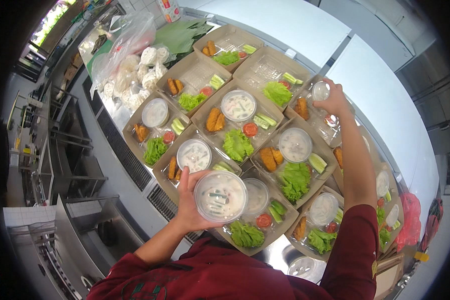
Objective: The person places small containers of white sauce into multiple open cardboard meal boxes arranged on a stainless steel counter. They then use tongs to transfer fried chicken pieces from a plate into the boxes, completing the assembly of several meal kits.
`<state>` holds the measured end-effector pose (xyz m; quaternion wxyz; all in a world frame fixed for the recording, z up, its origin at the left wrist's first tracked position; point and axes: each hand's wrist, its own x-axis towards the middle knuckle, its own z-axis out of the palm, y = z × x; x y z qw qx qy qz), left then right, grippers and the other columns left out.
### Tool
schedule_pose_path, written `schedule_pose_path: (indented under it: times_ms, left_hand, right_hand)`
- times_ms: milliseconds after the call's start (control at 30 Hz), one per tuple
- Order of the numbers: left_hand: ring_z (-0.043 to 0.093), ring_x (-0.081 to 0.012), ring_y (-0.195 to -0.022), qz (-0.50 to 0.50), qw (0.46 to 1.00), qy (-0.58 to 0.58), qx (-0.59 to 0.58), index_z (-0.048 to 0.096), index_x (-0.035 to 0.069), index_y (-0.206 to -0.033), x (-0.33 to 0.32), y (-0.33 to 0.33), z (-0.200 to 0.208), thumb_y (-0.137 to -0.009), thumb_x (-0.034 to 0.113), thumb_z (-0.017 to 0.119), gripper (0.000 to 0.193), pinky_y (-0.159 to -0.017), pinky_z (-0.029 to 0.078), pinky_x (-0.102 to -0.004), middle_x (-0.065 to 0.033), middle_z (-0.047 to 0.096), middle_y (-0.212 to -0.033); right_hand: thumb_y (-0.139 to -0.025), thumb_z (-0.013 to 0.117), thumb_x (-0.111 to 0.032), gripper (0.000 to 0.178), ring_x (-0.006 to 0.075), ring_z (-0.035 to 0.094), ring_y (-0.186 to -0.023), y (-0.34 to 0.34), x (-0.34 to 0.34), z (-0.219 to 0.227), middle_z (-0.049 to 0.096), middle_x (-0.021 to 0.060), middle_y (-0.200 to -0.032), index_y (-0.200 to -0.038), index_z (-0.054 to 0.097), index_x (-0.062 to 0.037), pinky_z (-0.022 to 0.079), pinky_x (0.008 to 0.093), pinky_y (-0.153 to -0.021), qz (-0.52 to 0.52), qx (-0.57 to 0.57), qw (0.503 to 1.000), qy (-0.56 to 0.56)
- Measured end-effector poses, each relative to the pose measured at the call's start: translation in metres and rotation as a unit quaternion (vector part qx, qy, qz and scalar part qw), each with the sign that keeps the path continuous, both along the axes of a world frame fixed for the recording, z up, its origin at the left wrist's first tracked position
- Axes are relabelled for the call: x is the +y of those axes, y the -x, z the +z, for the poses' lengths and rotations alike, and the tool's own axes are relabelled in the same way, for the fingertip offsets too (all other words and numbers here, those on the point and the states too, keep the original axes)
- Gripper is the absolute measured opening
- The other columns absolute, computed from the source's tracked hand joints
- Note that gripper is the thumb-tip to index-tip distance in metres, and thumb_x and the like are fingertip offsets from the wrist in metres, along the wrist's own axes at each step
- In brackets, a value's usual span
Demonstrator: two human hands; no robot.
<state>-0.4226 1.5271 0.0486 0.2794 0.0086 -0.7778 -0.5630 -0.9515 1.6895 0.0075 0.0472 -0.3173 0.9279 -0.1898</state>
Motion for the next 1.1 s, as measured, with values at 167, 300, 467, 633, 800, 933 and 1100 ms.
schedule_pose_path:
  times_ms: [167, 300, 467, 633, 800, 933, 1100]
  left_hand:
    - [0.057, -0.035, -0.13, 0.055, 0.998, -0.021, -0.027, -0.007, 0.008, -0.164, -0.007, -0.013, -0.003, -0.055, 0.019, 0.104, 0.156, -0.113, 0.044, -0.0475, -0.0238, 0.049, -0.143]
    - [0.057, -0.0356, -0.13, 0.079, 0.996, 0.001, -0.047, -0.008, 0.006, -0.163, -0.012, -0.016, -0.004, -0.053, 0.02, 0.105, 0.158, -0.112, 0.045, -0.047, -0.0247, 0.048, -0.144]
    - [0.058, -0.0355, -0.13, 0.112, 0.993, -0.019, -0.032, -0.007, 0.0, -0.162, -0.012, -0.007, -0.018, -0.052, 0.021, 0.104, 0.158, -0.112, 0.046, -0.0463, -0.0246, 0.051, -0.143]
    - [0.059, -0.0365, -0.129, 0.099, 0.995, -0.032, -0.007, -0.004, 0.001, -0.163, -0.003, 0.031, -0.013, -0.053, 0.022, 0.104, 0.156, -0.113, 0.045, -0.046, -0.0253, 0.054, -0.142]
    - [0.064, -0.0403, -0.125, 0.059, 0.997, 0.029, 0.05, 0.0, 0.002, -0.163, -0.007, 0.061, -0.002, -0.055, 0.027, 0.105, 0.154, -0.102, 0.054, -0.0489, -0.0306, 0.056, -0.139]
    - [0.059, -0.0401, -0.129, 0.033, 0.993, 0.098, 0.051, -0.003, 0.004, -0.164, -0.025, 0.076, 0.008, -0.051, 0.029, 0.106, 0.16, -0.105, 0.052, -0.0493, -0.0288, 0.047, -0.146]
    - [0.053, -0.0392, -0.135, -0.026, 0.995, 0.101, -0.005, -0.014, 0.009, -0.165, -0.055, 0.099, 0.022, -0.039, 0.041, 0.109, 0.178, -0.107, 0.05, -0.053, -0.0247, 0.034, -0.153]
  right_hand:
    - [-0.059, 0.092, -0.045, 0.11, 0.0423, 0.056, -0.13, 0.02, -0.005, -0.033, 0.05, 0.0261, -0.142, -0.156, 0.045, -0.0179, 0.049, 0.0493, -0.11, 0.007, -0.001, 1.0, -0.024]
    - [-0.064, 0.091, -0.057, 0.112, 0.0426, 0.053, -0.134, 0.03, 0.009, -0.025, 0.049, 0.0283, -0.146, -0.156, 0.045, -0.013, 0.047, 0.0505, -0.112, 0.011, 0.017, 0.999, -0.03]
    - [-0.084, 0.083, -0.052, 0.085, 0.0357, 0.058, -0.13, -0.098, -0.025, 0.079, 0.054, 0.0207, -0.144, -0.15, 0.052, -0.0093, 0.052, 0.0472, -0.104, 0.079, -0.071, 0.988, 0.11]
    - [-0.068, 0.095, -0.035, 0.103, 0.038, 0.045, -0.141, -0.29, -0.034, 0.169, 0.041, 0.0207, -0.155, -0.156, 0.045, -0.017, 0.046, 0.0489, -0.112, 0.442, -0.13, 0.887, 0.045]
    - [-0.061, 0.094, -0.019, 0.105, 0.0453, 0.043, -0.138, -0.316, -0.041, 0.177, 0.038, 0.0219, -0.155, -0.154, 0.045, -0.0185, 0.045, 0.0522, -0.112, 0.476, -0.063, 0.876, -0.036]
    - [-0.06, 0.09, -0.012, 0.098, 0.0457, 0.043, -0.136, -0.301, -0.051, 0.178, 0.042, 0.0213, -0.148, -0.149, 0.048, -0.0182, 0.044, 0.0534, -0.112, 0.495, -0.074, 0.866, -0.009]
    - [-0.058, 0.09, -0.016, 0.099, 0.0444, 0.046, -0.133, -0.279, -0.06, 0.169, 0.045, 0.0199, -0.138, -0.147, 0.049, -0.021, 0.045, 0.0513, -0.11, 0.467, -0.093, 0.879, -0.015]
